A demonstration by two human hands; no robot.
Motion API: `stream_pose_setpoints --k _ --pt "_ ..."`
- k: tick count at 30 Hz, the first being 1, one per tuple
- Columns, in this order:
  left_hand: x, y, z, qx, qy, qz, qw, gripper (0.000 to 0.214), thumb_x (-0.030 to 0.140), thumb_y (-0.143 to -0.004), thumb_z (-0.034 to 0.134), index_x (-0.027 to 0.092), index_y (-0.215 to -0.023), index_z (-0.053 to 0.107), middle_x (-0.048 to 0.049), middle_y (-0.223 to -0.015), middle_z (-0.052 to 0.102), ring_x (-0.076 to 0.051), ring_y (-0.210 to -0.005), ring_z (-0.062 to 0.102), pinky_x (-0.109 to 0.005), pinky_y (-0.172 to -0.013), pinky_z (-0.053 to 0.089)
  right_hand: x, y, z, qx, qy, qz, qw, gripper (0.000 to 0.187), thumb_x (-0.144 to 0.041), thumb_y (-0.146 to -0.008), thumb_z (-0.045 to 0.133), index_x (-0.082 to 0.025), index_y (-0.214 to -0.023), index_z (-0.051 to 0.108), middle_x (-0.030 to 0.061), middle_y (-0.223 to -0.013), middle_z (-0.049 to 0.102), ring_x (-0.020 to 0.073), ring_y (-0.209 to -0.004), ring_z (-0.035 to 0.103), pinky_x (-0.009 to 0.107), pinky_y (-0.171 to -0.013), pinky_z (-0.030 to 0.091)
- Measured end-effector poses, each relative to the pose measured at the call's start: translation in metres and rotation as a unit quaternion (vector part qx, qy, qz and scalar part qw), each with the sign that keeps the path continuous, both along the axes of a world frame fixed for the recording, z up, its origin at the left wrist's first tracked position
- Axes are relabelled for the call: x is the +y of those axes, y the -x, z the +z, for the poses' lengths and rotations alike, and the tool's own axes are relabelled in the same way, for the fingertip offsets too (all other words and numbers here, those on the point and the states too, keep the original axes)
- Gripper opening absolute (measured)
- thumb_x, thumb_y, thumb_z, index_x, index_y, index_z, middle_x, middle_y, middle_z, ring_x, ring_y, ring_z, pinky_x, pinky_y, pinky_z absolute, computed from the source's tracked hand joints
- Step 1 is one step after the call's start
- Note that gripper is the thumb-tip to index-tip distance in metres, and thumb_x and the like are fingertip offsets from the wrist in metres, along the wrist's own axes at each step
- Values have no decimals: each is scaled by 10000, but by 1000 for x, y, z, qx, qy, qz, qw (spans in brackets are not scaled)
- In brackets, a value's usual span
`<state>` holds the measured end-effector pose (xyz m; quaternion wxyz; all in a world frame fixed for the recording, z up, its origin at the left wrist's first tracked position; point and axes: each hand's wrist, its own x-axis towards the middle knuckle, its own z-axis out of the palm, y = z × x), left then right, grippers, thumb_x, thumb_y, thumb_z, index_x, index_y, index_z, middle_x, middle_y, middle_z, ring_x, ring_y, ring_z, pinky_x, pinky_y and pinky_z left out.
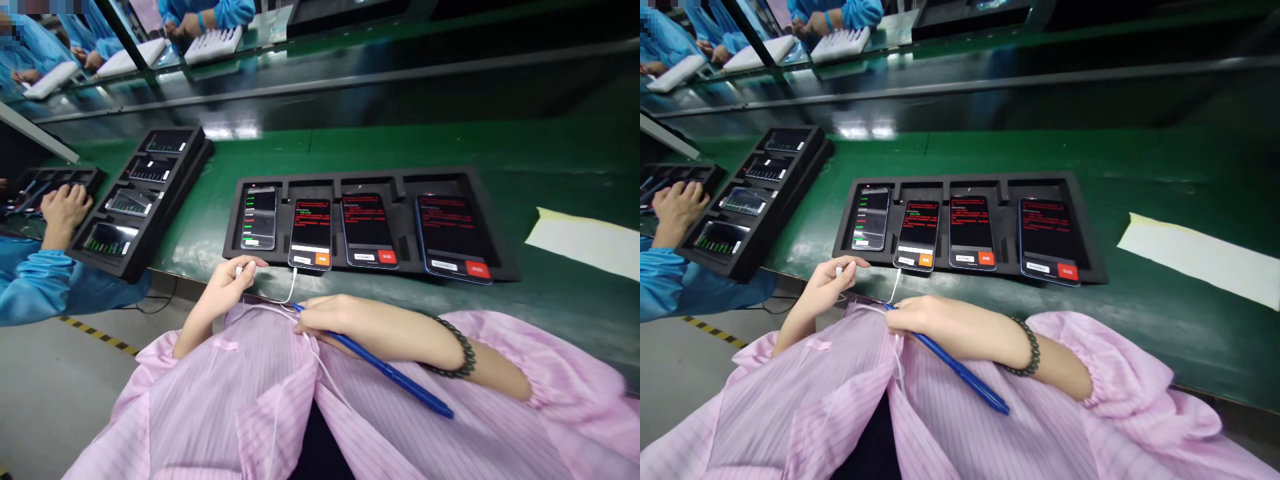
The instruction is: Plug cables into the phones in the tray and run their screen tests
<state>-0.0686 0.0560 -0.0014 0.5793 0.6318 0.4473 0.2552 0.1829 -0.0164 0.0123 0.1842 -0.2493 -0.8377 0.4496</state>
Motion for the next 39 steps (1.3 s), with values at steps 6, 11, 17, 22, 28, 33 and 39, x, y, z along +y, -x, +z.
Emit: stream_pose_setpoints --k 6,11,17,22,28,33,39 --pt "-1 -2 -5 -2 4 -3 1000 566 685 -855 615 129 -913 704 77 -525 291 -79 -476 240 -228 -478 200 -4 -5 -1 17 -131 -49 990 310 -94 -1004 290 -173 -858 552 9 -760 469 138 -736 418 274 -719 439" --pt "-3 -7 0 56 -9 0 998 466 585 -896 590 147 -958 734 50 -527 408 -105 -487 331 -238 -514 276 -5 -8 8 5 -94 -31 995 341 -175 -1039 285 -188 -868 580 17 -787 518 147 -788 484 337 -911 491" --pt "-12 -38 -3 167 -64 -79 981 348 408 -946 532 158 -820 738 -30 -725 683 -147 -633 538 -248 -640 363 18 -46 23 -12 27 -44 999 337 -535 -942 613 -204 -892 577 33 -923 629 160 -838 584 284 -768 491" --pt "-18 -55 -8 228 -89 -77 966 363 419 -913 581 160 -673 666 34 -517 461 -108 -498 352 -263 -573 254 71 -45 6 -137 -103 -286 943 265 -459 -1000 510 -204 -933 483 94 -1003 659 222 -906 624 378 -921 481" --pt "-14 -57 -22 152 -3 -27 988 426 518 -874 541 153 -689 663 23 -522 463 -118 -513 371 -257 -551 254 108 -8 -19 -325 -167 -307 879 181 -268 -1033 425 -108 -1099 478 159 -1001 666 254 -981 657 508 -1155 299" --pt "-9 -61 -26 7 210 9 978 570 719 -639 725 165 -637 590 106 -450 254 -56 -428 157 -244 -467 106 104 -4 -18 -317 -147 -322 880 150 -228 -1037 389 -119 -1105 466 126 -931 667 244 -924 664 490 -1142 315" --pt "-9 -66 -26 -39 279 35 959 532 631 -636 811 158 -619 569 120 -437 233 -26 -400 123 -238 -446 59 100 -9 -20 -315 -124 -331 881 136 -255 -1029 377 -150 -1056 459 130 -915 638 267 -882 614 417 -938 451"
